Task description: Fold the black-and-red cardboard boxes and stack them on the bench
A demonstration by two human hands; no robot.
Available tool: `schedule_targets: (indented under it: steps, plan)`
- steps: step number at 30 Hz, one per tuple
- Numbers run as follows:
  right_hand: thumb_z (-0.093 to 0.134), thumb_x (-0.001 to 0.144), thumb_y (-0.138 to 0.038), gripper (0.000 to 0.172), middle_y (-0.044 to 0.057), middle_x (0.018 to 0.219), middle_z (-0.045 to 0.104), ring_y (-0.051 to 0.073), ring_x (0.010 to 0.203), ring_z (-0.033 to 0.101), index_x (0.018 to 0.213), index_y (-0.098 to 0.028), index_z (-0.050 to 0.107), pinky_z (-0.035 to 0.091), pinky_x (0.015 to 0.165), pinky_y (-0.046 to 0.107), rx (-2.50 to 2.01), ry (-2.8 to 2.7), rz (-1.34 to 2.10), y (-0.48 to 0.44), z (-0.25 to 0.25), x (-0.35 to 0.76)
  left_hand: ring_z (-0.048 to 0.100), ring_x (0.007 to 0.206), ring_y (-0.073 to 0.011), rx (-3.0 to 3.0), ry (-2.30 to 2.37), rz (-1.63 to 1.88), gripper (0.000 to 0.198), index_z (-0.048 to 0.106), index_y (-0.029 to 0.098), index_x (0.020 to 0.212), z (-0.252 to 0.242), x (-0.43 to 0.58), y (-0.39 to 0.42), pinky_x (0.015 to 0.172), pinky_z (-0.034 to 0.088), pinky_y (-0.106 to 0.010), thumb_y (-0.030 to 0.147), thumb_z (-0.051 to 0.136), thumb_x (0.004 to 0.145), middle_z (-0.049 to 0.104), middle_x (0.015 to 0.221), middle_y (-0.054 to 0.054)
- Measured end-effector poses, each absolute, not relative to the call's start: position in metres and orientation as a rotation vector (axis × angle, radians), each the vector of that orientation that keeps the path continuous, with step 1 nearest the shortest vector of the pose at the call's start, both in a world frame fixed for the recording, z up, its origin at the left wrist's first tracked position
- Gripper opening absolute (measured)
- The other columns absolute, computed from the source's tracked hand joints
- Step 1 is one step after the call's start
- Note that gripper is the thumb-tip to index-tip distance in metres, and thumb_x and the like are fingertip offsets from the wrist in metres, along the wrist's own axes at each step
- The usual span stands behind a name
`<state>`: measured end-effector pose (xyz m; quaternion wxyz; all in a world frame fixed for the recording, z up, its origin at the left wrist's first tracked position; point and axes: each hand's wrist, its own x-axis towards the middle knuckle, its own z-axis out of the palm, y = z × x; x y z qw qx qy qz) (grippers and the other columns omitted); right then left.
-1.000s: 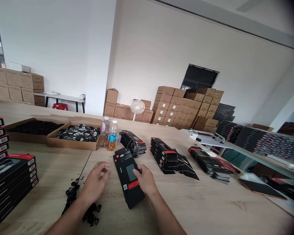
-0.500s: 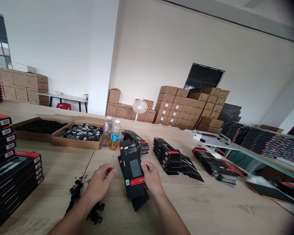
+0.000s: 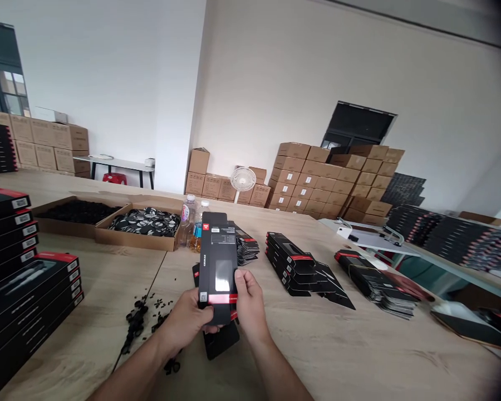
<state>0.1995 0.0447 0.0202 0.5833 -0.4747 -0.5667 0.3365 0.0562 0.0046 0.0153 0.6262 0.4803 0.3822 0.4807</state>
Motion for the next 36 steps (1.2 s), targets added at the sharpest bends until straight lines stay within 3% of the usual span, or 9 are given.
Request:
schedule_targets:
  steps: [4, 10, 19, 24, 28, 31, 36]
  plan:
    - [0.039, 0.093, -0.051, 0.044, 0.005, 0.1, 0.072, 0.021, 0.084, 0.065, 0.115, -0.022, 0.064, 0.05, 0.076, 0.031, -1.12, -1.641, 0.899, 0.044, 0.017, 0.207, 0.071, 0.069, -0.0168, 0.935, 0.992, 1.246, 0.031, 0.067, 0.017, 0.095, 0.014, 0.046, 0.012, 0.066, 0.058, -0.028, 0.019, 0.071, 0.065, 0.077, 0.088, -0.004]
    - [0.048, 0.092, -0.034, 0.037, 0.005, 0.117, 0.072, 0.023, 0.106, 0.066, 0.124, -0.028, 0.063, 0.048, 0.089, 0.033, -1.299, -2.28, 0.653, 0.05, 0.01, 0.227, 0.072, 0.08, -0.0211, 0.865, 1.052, 1.261, 0.032, 0.067, 0.018, 0.095, 0.014, 0.02, 0.019, 0.069, 0.059, -0.031, 0.018, 0.071, 0.063, 0.076, 0.094, -0.005]
    - [0.05, 0.087, -0.02, 0.027, 0.004, 0.101, 0.075, 0.022, 0.095, 0.067, 0.101, -0.025, 0.072, 0.047, 0.084, 0.033, -1.467, -2.214, 0.272, 0.063, 0.01, 0.242, 0.071, 0.075, -0.0215, 1.134, 1.136, 1.202, 0.029, 0.069, 0.017, 0.091, 0.016, 0.001, 0.025, 0.064, 0.055, -0.029, 0.034, 0.073, 0.068, 0.076, 0.086, -0.005]
    - [0.055, 0.085, -0.019, 0.017, 0.004, 0.091, 0.071, 0.021, 0.092, 0.064, 0.086, -0.023, 0.071, 0.046, 0.084, 0.032, -1.306, -2.224, 0.307, 0.044, 0.01, 0.21, 0.065, 0.055, -0.0157, 1.188, 1.144, 1.226, 0.024, 0.068, 0.016, 0.081, 0.018, 0.0, 0.026, 0.052, 0.049, -0.024, 0.037, 0.071, 0.071, 0.071, 0.065, -0.001]
    - [0.056, 0.086, -0.017, 0.02, 0.004, 0.097, 0.069, 0.02, 0.093, 0.062, 0.097, -0.024, 0.071, 0.046, 0.084, 0.031, -1.164, -2.351, 0.398, 0.026, 0.005, 0.176, 0.058, 0.046, -0.0116, 1.188, 1.146, 1.312, 0.024, 0.066, 0.017, 0.08, 0.02, 0.0, 0.026, 0.046, 0.044, -0.022, 0.041, 0.069, 0.073, 0.067, 0.062, 0.002]
    - [0.058, 0.085, -0.016, 0.03, 0.005, 0.107, 0.068, 0.021, 0.099, 0.061, 0.111, -0.026, 0.067, 0.045, 0.088, 0.031, -1.131, -2.419, 0.407, 0.023, 0.0, 0.154, 0.059, 0.053, -0.012, 1.145, 1.158, 1.399, 0.024, 0.066, 0.018, 0.082, 0.021, -0.002, 0.028, 0.049, 0.047, -0.022, 0.04, 0.07, 0.073, 0.067, 0.067, 0.001]
    - [0.061, 0.083, -0.017, 0.017, 0.004, 0.101, 0.07, 0.021, 0.096, 0.062, 0.094, -0.024, 0.073, 0.045, 0.087, 0.031, -1.2, -2.413, 0.402, 0.031, -0.002, 0.144, 0.064, 0.07, -0.016, 1.053, 1.13, 1.446, 0.028, 0.069, 0.016, 0.087, 0.017, -0.006, 0.031, 0.057, 0.052, -0.024, 0.04, 0.07, 0.071, 0.072, 0.08, -0.003]
